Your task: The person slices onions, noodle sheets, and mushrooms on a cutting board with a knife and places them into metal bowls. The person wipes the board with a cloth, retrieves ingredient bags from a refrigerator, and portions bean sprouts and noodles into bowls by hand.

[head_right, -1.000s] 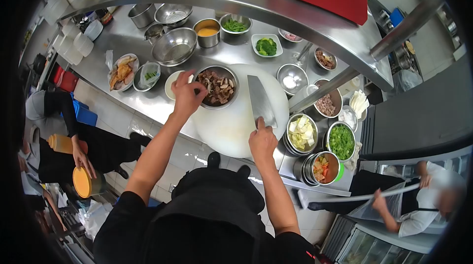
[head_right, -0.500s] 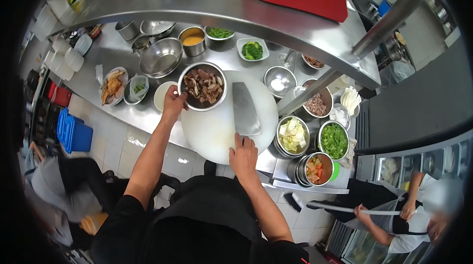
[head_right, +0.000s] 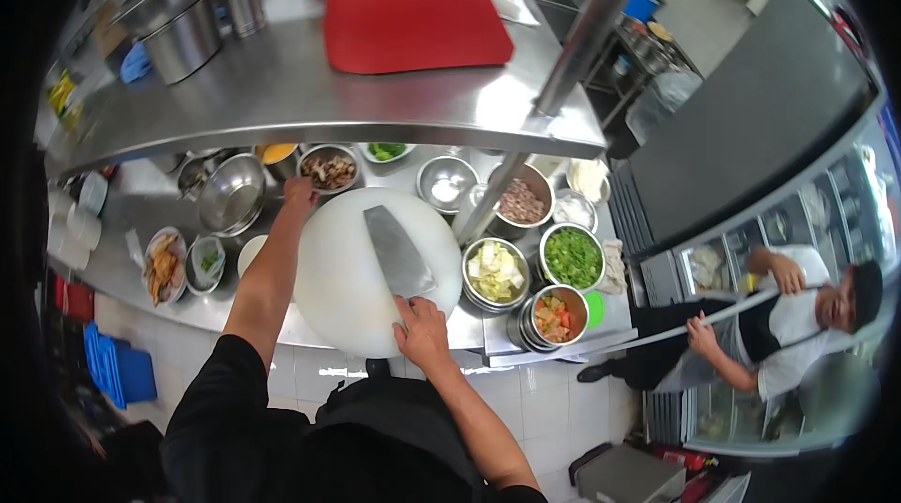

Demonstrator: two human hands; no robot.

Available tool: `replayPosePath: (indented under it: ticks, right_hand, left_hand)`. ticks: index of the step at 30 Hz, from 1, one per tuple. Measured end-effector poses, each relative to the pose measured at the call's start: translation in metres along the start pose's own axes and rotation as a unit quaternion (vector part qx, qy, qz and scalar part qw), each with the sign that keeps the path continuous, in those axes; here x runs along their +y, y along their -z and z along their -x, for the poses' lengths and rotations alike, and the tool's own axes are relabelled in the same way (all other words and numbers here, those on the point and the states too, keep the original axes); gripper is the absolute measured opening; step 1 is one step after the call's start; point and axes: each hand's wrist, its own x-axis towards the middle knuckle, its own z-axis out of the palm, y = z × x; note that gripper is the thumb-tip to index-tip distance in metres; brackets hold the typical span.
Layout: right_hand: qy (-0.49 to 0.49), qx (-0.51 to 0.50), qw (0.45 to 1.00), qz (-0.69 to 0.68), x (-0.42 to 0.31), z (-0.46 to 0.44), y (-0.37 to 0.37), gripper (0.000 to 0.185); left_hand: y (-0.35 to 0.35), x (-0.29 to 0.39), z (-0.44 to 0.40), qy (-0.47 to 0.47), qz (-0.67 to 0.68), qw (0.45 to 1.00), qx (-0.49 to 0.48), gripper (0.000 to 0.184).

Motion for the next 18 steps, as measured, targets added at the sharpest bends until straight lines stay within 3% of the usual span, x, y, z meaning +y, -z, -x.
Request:
replayPosePath:
  ticks: [2,5,8,11,14,16,18]
  right_hand:
    - [-0.005,0.001,1.0,-0.022,-0.002,0.002,0.003,0.054]
    - [0.001,0.014,1.0,-0.027,-0.005,0.001,0.007,0.052]
    - [-0.009,-0.007,1.0,-0.015,-0.007,0.002,0.005,0.05]
    - [-0.012,-0.013,1.0,0.0,-0.005,0.003,-0.007,0.052]
    - [-0.023,-0.034,0.999,-0.016,-0.015,-0.001,-0.012,0.054]
    - [-0.013,-0.023,0.999,-0.025,-0.02,0.0,-0.018,0.055]
    - [-0.008,-0.03,0.999,-0.027,-0.021,0.003,-0.018,0.056]
  left_hand:
    - [-0.005,-0.033,-0.039,0.085,0.101,0.991,-0.034,0.021]
    - [0.003,-0.046,-0.049,0.113,0.144,0.97,-0.162,0.029]
    - [0.021,-0.023,-0.017,0.011,-0.024,0.994,-0.107,0.036]
    - [0.029,-0.016,0.022,-0.179,-0.006,0.981,-0.069,0.031]
    - [0.039,-0.031,0.061,-0.324,0.063,0.94,-0.086,0.038]
    - [0.059,-0.02,0.113,-0.26,0.077,0.952,-0.14,0.035]
    - [0.074,-0.027,0.156,-0.257,0.118,0.944,-0.171,0.027]
